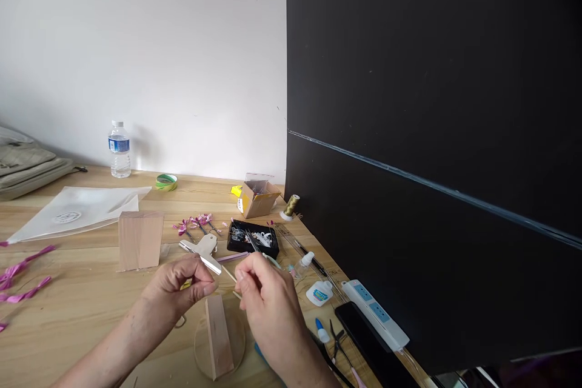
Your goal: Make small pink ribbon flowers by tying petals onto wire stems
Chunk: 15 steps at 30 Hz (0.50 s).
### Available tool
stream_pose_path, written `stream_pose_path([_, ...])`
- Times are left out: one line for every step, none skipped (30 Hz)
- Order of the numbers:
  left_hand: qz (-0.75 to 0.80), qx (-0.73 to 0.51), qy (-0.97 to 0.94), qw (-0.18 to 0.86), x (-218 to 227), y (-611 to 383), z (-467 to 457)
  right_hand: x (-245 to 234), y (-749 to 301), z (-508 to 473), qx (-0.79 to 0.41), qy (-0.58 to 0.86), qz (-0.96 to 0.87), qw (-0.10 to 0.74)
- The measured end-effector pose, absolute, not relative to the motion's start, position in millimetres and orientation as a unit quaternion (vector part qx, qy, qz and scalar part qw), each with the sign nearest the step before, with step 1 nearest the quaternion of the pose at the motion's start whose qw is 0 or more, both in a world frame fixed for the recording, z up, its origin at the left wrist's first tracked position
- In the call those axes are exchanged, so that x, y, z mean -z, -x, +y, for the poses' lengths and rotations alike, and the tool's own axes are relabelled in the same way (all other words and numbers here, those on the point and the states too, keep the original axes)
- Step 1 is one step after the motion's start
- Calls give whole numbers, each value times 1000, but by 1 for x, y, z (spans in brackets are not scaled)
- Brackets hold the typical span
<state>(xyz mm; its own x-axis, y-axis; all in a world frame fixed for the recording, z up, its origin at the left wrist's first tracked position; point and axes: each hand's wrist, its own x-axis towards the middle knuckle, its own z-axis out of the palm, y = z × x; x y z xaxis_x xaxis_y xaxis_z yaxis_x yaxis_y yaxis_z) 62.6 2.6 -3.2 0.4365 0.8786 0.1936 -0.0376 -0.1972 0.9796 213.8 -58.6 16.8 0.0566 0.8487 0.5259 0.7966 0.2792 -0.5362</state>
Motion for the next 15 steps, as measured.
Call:
stream_pose_path([338,-416,-627,565,4,-62,3,-19,-216,-59,-20,603,-680,416])
stream_pose_path([353,-413,-599,588,5,-61,3,-21,-219,-60,1,599,-676,429])
stream_pose_path([368,-412,-566,612,6,-61,4,-22,-221,-61,30,585,-675,448])
stream_pose_path([376,-408,-533,639,7,-60,5,-23,-223,-63,66,559,-681,468])
stream_pose_path([375,-401,-506,666,8,-59,5,-23,-225,-66,105,523,-695,483])
stream_pose_path([363,-392,-484,693,9,-59,5,-23,-225,-68,141,481,-716,486])
stream_pose_path([344,-379,-468,721,9,-59,5,-21,-226,-69,171,438,-742,477])
stream_pose_path([320,-365,-454,747,9,-59,4,-20,-226,-70,192,398,-772,457])
stream_pose_path([298,-350,-440,771,8,-60,4,-18,-226,-70,204,365,-798,435])
stream_pose_path([279,-337,-428,791,7,-60,3,-16,-226,-69,208,341,-818,414])
stream_pose_path([266,-326,-416,806,7,-61,1,-15,-225,-67,207,327,-831,399])
stream_pose_path([258,-316,-407,817,6,-62,0,-15,-225,-65,205,318,-840,389])
stream_pose_path([252,-309,-401,824,6,-63,-1,-15,-225,-63,203,313,-845,384])
stream_pose_path([248,-303,-400,829,6,-64,-2,-15,-225,-61,202,311,-847,381])
stream_pose_path([246,-298,-400,831,7,-65,-3,-16,-225,-59,200,314,-847,379])
